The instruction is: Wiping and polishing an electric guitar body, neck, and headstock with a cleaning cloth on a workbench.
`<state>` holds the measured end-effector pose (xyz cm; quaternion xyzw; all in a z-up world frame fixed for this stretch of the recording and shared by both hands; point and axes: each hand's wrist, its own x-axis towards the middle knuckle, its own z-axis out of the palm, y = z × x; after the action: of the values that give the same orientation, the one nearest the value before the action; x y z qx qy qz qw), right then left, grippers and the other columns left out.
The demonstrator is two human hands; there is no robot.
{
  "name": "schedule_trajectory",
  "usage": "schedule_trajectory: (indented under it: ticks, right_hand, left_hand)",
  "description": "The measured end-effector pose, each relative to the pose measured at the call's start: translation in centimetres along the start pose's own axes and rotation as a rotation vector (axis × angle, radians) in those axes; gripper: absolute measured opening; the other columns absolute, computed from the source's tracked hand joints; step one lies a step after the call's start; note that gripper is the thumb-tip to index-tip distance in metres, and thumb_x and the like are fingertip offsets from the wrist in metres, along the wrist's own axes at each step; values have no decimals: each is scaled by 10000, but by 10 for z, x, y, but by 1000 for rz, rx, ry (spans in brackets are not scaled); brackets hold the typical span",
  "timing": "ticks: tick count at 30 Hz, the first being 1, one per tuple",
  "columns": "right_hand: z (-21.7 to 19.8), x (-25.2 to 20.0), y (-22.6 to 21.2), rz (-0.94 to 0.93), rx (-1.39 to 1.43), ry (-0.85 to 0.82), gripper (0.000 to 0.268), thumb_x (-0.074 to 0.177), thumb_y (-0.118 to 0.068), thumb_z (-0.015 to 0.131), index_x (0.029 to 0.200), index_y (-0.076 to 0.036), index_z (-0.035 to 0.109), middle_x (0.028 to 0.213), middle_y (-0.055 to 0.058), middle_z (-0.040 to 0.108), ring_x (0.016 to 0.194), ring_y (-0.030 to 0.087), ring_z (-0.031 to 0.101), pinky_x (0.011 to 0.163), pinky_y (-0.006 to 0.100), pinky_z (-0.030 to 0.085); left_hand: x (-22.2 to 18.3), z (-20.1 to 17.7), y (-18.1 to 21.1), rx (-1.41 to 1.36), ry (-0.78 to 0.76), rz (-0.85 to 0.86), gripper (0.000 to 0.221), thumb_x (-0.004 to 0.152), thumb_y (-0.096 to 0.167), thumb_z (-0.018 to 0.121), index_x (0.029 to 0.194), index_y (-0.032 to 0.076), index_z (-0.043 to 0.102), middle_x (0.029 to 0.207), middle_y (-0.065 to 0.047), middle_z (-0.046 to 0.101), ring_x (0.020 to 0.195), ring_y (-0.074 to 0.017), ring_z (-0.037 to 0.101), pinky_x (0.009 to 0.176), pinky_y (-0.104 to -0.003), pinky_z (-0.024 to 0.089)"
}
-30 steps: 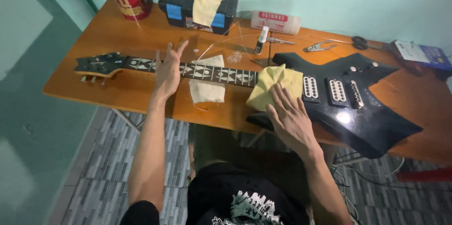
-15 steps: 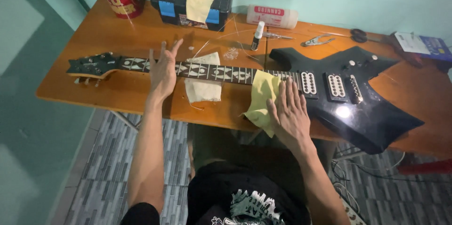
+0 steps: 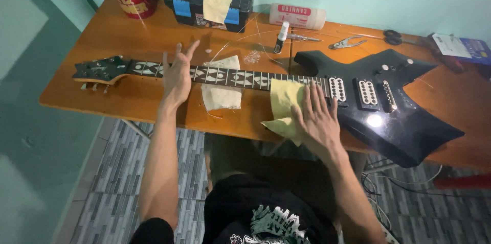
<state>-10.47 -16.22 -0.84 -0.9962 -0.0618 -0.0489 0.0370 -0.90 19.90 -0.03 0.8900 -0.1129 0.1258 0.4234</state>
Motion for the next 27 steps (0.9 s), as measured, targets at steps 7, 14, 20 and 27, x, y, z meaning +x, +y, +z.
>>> schedule_trajectory:
  ticks: [7,14,20,27]
  right_hand:
    - [57,88,20,74,63,5,871,1029,-748,57,1595,-148,337,1666,75,317,1569,231,224,1256,575,-15]
    - [39,69,-56,-218,-114,246,851,1023,-698,261,1593,-77,378,1673,137,327,1542,280,293,1230,546,168]
    - [90,125,-47,-135,-168,388,879,1028,-748,128,1474,-96,514,1519,147,495,1462,253,417,1244,524,22]
    - [30,74,-27,-466,890,-30,713,1087,-565,267,1676,-185,139,1736,39,104,1589,215,105,1260,458,-113]
  left_hand:
    - [-1,8,-29,34,-35,5,756,1041,551,-118,1641,287,258,1680,-135,236,1549,-343,113,1215,-536,-83]
    - [-2,4,-3,-23,12,-36,732,1051,537,-93,1636,281,264,1686,-120,226,1551,-363,108,1215,-579,-72]
    - [-8,3,6,-19,42,34,707,1072,529,-11,1615,227,327,1665,-148,265,1538,-388,129,1211,-602,-30]
    - [-39,54,104,240,-190,418,624,915,181,551,1523,70,466,1655,-178,299,1520,-439,197,1184,-671,145]
